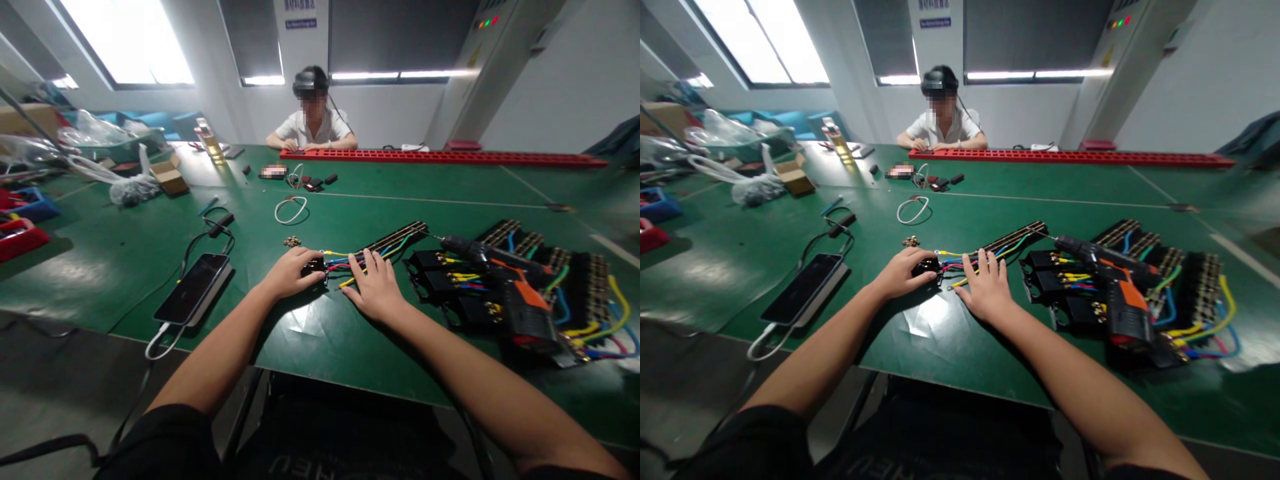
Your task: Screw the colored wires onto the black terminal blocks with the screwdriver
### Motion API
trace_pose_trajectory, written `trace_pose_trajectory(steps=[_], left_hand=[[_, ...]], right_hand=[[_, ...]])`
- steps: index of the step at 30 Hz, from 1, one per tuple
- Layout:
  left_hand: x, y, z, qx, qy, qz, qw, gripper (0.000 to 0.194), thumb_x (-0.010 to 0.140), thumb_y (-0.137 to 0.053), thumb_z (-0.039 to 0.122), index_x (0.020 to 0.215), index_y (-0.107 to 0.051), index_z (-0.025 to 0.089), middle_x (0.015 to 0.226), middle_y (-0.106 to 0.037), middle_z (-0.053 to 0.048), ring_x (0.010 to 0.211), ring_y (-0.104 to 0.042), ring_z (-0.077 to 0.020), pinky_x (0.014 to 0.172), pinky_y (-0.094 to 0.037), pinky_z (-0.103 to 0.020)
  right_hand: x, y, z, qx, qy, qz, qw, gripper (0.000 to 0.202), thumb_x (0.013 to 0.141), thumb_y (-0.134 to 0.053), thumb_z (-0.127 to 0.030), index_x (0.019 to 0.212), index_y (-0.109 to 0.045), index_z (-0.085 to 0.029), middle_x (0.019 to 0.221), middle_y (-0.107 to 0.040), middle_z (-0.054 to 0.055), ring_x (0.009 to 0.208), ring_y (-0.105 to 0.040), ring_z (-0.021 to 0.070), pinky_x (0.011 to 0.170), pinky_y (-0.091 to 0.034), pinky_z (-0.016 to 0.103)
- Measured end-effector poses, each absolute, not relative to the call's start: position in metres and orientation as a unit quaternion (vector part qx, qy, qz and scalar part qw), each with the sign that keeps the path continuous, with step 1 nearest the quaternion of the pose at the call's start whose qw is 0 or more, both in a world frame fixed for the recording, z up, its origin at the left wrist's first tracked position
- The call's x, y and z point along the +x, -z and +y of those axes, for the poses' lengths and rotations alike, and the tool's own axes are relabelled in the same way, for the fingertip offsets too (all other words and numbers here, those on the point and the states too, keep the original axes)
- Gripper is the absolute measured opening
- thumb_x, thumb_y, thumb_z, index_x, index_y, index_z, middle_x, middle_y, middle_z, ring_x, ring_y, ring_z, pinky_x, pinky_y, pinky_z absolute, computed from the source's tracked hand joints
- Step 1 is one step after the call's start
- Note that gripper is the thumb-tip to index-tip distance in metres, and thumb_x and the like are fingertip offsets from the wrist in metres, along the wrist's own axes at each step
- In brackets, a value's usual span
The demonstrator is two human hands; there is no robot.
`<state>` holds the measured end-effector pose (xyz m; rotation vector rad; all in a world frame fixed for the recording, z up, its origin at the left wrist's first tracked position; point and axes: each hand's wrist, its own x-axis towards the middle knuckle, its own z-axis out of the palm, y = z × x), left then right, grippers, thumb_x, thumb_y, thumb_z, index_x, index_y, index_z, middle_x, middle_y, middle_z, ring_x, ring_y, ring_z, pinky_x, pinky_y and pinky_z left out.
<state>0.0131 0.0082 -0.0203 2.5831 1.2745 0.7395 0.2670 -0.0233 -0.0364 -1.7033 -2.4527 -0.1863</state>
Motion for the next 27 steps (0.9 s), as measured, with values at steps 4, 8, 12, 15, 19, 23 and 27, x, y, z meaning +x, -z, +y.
trace_pose_trajectory(steps=[4,8,12,15,19,23,27], left_hand=[[0.0125,0.0235,0.0099,0.864,-0.263,0.422,0.075,0.045,0.095,-0.059,0.048,0.130,-0.061,0.019,0.120,-0.068,-0.010,0.111,-0.060,-0.0247,0.099,-0.049,-0.040],[0.0120,0.0242,0.0105,0.862,-0.262,0.428,0.078,0.045,0.095,-0.059,0.048,0.130,-0.062,0.020,0.120,-0.068,-0.010,0.111,-0.060,-0.0244,0.099,-0.049,-0.039],[0.0120,0.0239,0.0100,0.863,-0.270,0.421,0.074,0.045,0.095,-0.059,0.047,0.130,-0.061,0.019,0.119,-0.068,-0.010,0.111,-0.060,-0.0238,0.100,-0.048,-0.038],[0.0119,0.0243,0.0098,0.860,-0.272,0.426,0.074,0.044,0.094,-0.061,0.047,0.129,-0.062,0.020,0.117,-0.068,-0.009,0.110,-0.061,-0.0237,0.099,-0.049,-0.039],[0.0116,0.0258,0.0102,0.860,-0.279,0.422,0.073,0.043,0.094,-0.062,0.047,0.127,-0.063,0.020,0.117,-0.068,-0.010,0.109,-0.062,-0.0248,0.098,-0.050,-0.040],[0.0111,0.0266,0.0105,0.860,-0.283,0.419,0.071,0.044,0.093,-0.062,0.047,0.127,-0.063,0.019,0.117,-0.068,-0.011,0.108,-0.062,-0.0258,0.097,-0.050,-0.041],[0.0096,0.0257,0.0100,0.864,-0.276,0.416,0.072,0.044,0.094,-0.061,0.047,0.128,-0.062,0.019,0.117,-0.068,-0.011,0.109,-0.061,-0.0266,0.097,-0.050,-0.042]], right_hand=[[0.2664,0.0351,-0.0238,-0.569,0.062,-0.817,0.071,0.079,0.095,-0.046,-0.061,0.161,-0.033,-0.020,0.164,-0.024,0.023,0.150,-0.027,0.0428,0.120,-0.023,0.062],[0.2656,0.0324,-0.0245,-0.570,0.059,-0.817,0.066,0.078,0.096,-0.046,-0.060,0.161,-0.032,-0.019,0.163,-0.024,0.024,0.149,-0.027,0.0431,0.120,-0.021,0.064],[0.2655,0.0320,-0.0241,-0.569,0.068,-0.817,0.062,0.079,0.096,-0.044,-0.062,0.161,-0.033,-0.018,0.162,-0.025,0.024,0.148,-0.030,0.0431,0.121,-0.018,0.064],[0.2652,0.0323,-0.0231,-0.565,0.080,-0.818,0.070,0.078,0.096,-0.044,-0.062,0.160,-0.035,-0.018,0.160,-0.029,0.024,0.145,-0.034,0.0418,0.121,-0.019,0.062],[0.2639,0.0315,-0.0224,-0.569,0.076,-0.817,0.058,0.079,0.096,-0.046,-0.062,0.160,-0.035,-0.018,0.160,-0.029,0.025,0.145,-0.034,0.0412,0.121,-0.020,0.058],[0.2634,0.0312,-0.0226,-0.571,0.071,-0.816,0.052,0.080,0.096,-0.046,-0.062,0.161,-0.033,-0.018,0.160,-0.026,0.026,0.147,-0.031,0.0410,0.123,-0.018,0.056],[0.2638,0.0319,-0.0226,-0.568,0.073,-0.817,0.059,0.080,0.096,-0.047,-0.062,0.161,-0.035,-0.018,0.159,-0.029,0.025,0.144,-0.034,0.0394,0.123,-0.019,0.055]])
